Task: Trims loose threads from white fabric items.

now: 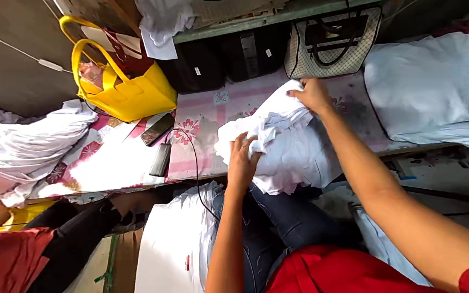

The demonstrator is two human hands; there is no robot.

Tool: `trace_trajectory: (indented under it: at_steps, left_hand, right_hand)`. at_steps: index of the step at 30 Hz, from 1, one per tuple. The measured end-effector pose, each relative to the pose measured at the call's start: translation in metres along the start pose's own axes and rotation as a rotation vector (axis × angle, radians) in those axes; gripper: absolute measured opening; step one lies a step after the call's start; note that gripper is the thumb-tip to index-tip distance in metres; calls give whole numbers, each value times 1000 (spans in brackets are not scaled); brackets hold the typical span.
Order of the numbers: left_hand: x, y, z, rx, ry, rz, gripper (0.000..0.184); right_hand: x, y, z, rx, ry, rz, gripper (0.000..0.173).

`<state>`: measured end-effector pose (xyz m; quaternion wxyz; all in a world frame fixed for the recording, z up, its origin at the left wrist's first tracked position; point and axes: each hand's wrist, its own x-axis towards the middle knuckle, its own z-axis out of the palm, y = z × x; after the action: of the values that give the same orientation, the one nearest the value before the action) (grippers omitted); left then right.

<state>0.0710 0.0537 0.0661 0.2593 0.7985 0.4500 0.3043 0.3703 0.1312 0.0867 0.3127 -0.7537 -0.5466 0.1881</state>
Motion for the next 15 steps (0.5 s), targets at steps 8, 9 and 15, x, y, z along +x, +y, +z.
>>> trace_trajectory:
  at_steps: [8,9,15]
  left_hand:
    - [-31,-25,44,-67,-23,41,37]
    - [-36,-22,41,-81,-29,55,38]
    - [-61,-16,21,-292,140,-61,25]
  right_hand:
    - [-31,-13,13,-358,-22,98,32]
    - [-41,-39,7,-375,30,50,30]
    - [-99,-81,110,-226,94,-331,23]
